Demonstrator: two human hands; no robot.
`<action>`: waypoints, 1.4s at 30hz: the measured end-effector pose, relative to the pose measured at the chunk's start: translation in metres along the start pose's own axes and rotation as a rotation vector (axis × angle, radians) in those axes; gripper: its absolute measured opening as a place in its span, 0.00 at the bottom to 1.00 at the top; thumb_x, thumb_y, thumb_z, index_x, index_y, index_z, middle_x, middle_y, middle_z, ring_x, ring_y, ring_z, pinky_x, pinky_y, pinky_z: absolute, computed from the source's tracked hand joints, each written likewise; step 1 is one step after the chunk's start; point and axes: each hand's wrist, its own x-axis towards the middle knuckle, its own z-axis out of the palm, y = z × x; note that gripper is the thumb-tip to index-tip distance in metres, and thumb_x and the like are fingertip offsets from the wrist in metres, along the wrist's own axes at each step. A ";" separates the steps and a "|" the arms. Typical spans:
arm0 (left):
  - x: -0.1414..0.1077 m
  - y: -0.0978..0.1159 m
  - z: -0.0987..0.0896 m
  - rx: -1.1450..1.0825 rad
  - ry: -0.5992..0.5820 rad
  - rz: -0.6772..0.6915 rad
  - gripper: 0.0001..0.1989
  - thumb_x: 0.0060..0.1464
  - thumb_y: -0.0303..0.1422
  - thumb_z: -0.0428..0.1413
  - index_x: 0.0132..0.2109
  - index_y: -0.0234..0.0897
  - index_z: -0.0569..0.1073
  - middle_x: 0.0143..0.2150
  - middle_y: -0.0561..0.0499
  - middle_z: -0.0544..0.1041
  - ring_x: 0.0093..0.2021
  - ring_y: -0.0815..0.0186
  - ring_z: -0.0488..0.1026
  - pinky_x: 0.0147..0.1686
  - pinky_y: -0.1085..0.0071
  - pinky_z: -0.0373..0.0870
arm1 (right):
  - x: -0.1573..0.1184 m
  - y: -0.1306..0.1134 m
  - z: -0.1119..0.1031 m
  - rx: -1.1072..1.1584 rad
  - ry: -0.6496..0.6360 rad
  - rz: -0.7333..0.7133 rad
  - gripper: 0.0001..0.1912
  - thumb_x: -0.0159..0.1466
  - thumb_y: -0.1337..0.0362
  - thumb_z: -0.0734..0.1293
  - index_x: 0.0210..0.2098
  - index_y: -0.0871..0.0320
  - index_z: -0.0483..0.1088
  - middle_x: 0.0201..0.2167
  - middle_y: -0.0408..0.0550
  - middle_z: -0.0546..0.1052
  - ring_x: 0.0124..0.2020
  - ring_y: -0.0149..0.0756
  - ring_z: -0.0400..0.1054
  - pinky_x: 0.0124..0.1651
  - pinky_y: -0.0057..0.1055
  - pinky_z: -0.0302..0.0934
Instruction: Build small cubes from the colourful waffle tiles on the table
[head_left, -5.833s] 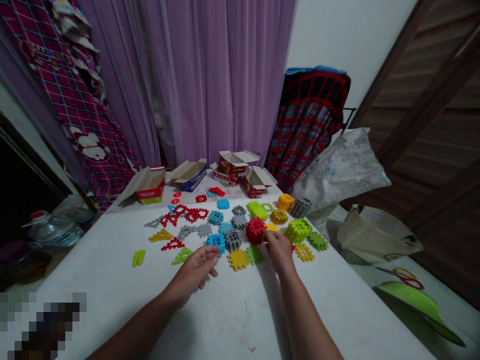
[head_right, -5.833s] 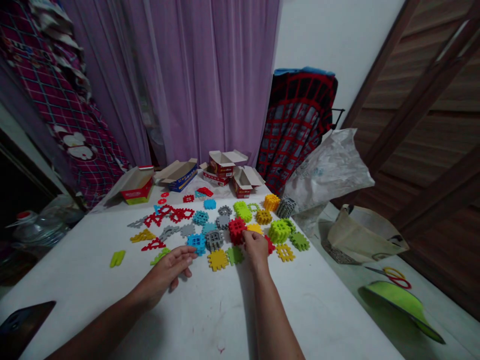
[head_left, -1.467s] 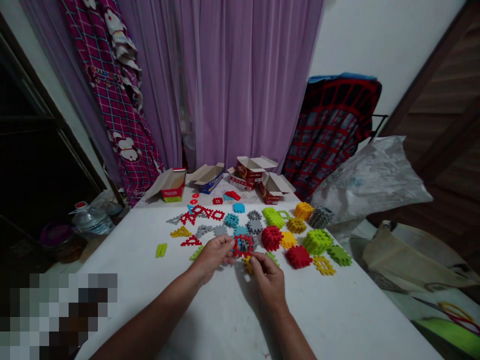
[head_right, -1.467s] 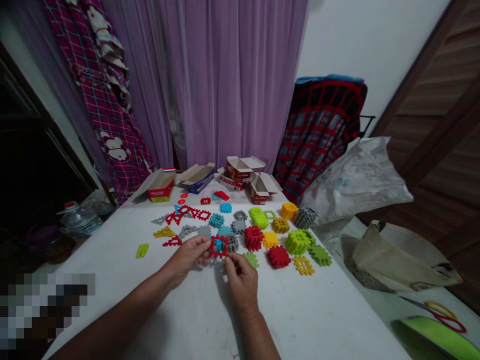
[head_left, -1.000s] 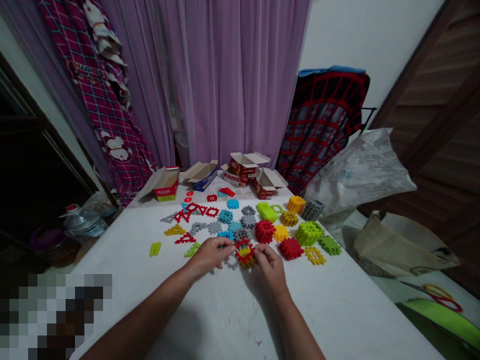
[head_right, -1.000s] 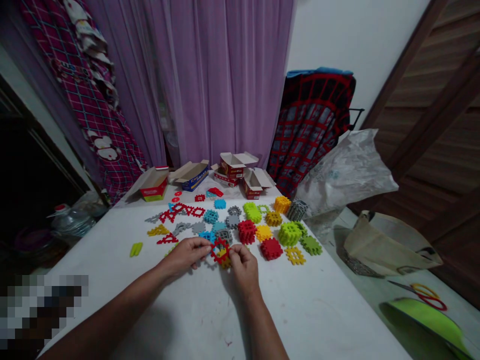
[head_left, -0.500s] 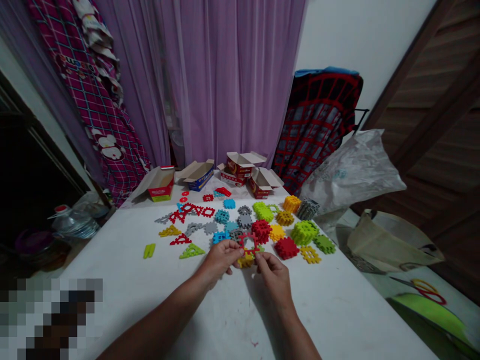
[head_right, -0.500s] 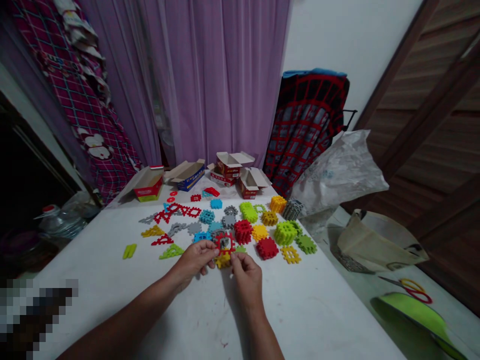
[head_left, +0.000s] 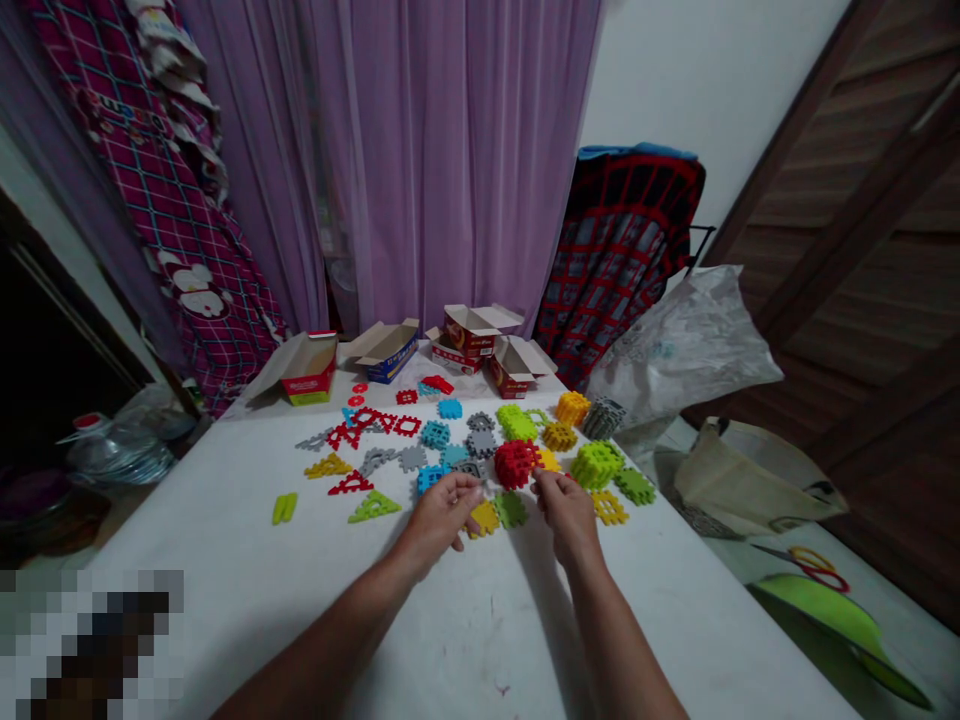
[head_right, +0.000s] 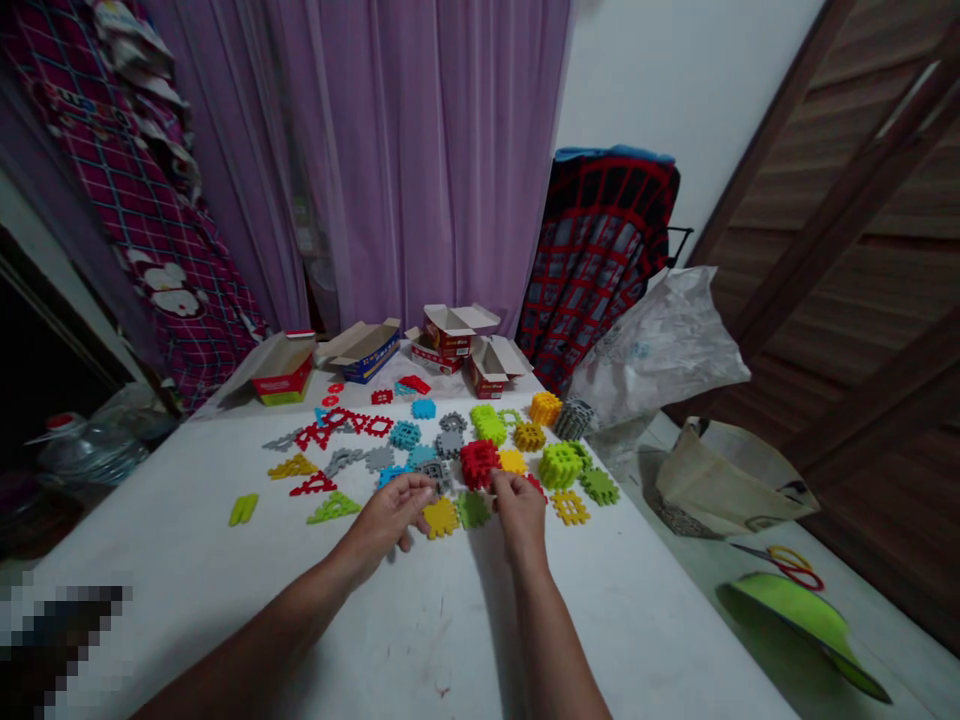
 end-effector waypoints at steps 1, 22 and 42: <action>-0.001 -0.001 -0.004 0.002 0.010 0.005 0.24 0.45 0.49 0.60 0.44 0.37 0.70 0.40 0.48 0.76 0.26 0.72 0.73 0.14 0.80 0.58 | 0.005 -0.004 0.000 -0.008 -0.002 0.016 0.22 0.44 0.43 0.70 0.17 0.57 0.68 0.15 0.41 0.68 0.17 0.27 0.54 0.19 0.26 0.45; -0.021 -0.015 -0.069 0.003 0.114 -0.030 0.25 0.42 0.48 0.62 0.43 0.36 0.73 0.39 0.47 0.76 0.27 0.71 0.71 0.15 0.80 0.58 | 0.030 0.006 -0.004 -0.244 0.012 -0.057 0.27 0.52 0.40 0.65 0.22 0.61 0.73 0.12 0.41 0.68 0.14 0.28 0.56 0.18 0.26 0.48; -0.022 -0.015 -0.096 0.013 0.210 -0.059 0.26 0.39 0.48 0.63 0.42 0.35 0.73 0.38 0.48 0.77 0.26 0.71 0.72 0.15 0.80 0.57 | 0.034 -0.005 0.003 -0.958 0.038 -0.239 0.19 0.62 0.65 0.60 0.47 0.55 0.79 0.40 0.52 0.82 0.42 0.42 0.76 0.40 0.30 0.62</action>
